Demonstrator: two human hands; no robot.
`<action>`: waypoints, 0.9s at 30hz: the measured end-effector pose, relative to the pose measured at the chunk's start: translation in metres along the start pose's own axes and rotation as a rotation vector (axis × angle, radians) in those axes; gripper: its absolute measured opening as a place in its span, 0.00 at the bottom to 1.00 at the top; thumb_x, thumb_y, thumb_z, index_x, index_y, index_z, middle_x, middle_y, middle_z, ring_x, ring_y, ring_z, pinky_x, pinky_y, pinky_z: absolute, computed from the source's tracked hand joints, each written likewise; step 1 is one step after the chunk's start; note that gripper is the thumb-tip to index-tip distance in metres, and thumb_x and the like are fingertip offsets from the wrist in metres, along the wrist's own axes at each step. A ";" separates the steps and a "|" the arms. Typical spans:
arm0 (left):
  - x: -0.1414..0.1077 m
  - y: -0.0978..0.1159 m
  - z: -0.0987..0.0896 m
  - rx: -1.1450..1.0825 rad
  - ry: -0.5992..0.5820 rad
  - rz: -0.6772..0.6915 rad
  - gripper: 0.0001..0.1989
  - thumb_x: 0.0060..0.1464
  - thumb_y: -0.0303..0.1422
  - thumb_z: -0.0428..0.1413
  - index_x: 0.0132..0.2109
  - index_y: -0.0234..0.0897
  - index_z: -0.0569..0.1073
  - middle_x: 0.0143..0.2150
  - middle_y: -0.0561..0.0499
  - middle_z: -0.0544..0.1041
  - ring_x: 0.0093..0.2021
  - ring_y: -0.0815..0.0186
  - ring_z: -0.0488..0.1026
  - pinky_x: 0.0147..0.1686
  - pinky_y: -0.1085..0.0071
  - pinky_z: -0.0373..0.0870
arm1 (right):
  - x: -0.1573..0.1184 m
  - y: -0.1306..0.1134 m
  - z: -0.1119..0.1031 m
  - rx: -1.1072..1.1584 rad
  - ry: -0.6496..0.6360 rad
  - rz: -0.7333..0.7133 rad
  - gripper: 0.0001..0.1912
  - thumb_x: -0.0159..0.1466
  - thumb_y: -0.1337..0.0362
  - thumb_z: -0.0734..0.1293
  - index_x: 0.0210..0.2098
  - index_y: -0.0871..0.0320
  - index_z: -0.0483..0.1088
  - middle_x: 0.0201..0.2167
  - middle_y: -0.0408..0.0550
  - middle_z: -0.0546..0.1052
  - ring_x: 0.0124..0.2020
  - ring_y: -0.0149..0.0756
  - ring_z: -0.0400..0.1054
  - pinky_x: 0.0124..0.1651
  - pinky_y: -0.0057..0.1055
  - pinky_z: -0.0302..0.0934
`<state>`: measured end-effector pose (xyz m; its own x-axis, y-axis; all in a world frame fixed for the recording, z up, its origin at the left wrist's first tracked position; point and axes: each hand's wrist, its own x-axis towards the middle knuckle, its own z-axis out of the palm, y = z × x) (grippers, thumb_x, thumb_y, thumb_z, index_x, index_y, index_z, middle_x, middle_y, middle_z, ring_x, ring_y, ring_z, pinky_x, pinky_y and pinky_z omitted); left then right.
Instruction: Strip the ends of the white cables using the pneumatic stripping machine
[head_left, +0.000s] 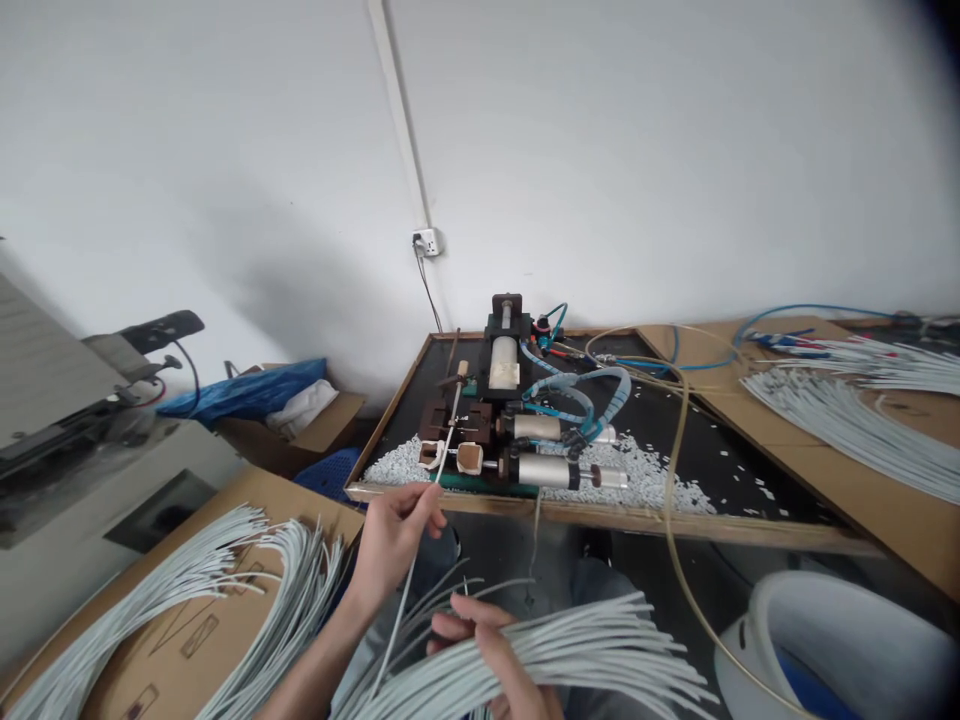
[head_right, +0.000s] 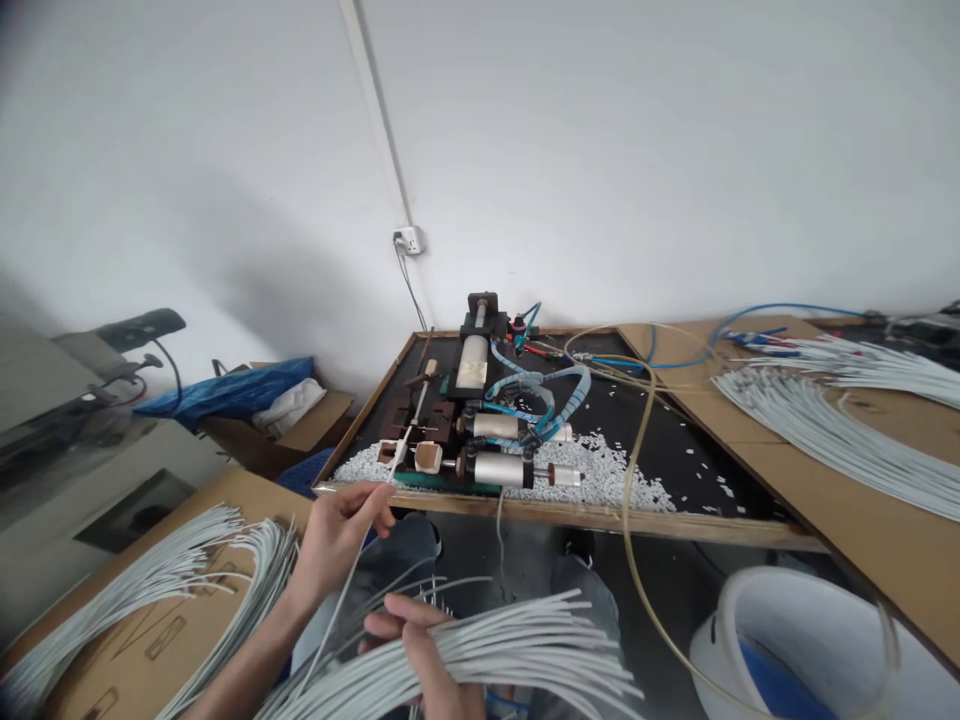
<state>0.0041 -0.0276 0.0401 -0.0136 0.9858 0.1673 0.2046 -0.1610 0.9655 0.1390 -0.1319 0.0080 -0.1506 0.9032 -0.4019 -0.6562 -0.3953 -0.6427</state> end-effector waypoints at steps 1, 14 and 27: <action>0.005 -0.006 -0.001 0.001 0.015 -0.004 0.15 0.57 0.41 0.57 0.32 0.32 0.76 0.21 0.52 0.75 0.20 0.69 0.70 0.24 0.75 0.69 | 0.002 -0.001 -0.002 0.006 -0.004 -0.009 0.27 0.46 0.45 0.76 0.37 0.58 0.79 0.35 0.53 0.84 0.38 0.47 0.79 0.39 0.35 0.69; 0.018 -0.033 0.007 0.066 0.071 -0.013 0.16 0.58 0.42 0.55 0.29 0.33 0.75 0.21 0.52 0.76 0.20 0.68 0.71 0.24 0.75 0.67 | 0.006 -0.009 -0.008 -0.022 -0.012 -0.043 0.22 0.49 0.46 0.75 0.34 0.57 0.80 0.34 0.52 0.84 0.38 0.45 0.79 0.41 0.36 0.70; 0.021 -0.034 0.007 0.040 0.063 -0.019 0.16 0.57 0.41 0.56 0.29 0.33 0.75 0.20 0.53 0.75 0.20 0.68 0.70 0.23 0.75 0.66 | 0.006 -0.006 -0.006 0.006 0.010 -0.046 0.21 0.47 0.46 0.76 0.31 0.56 0.80 0.31 0.51 0.84 0.37 0.45 0.79 0.40 0.35 0.70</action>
<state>0.0034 -0.0011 0.0096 -0.0792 0.9835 0.1627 0.2425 -0.1393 0.9601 0.1463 -0.1249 0.0051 -0.1126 0.9185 -0.3791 -0.6670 -0.3527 -0.6563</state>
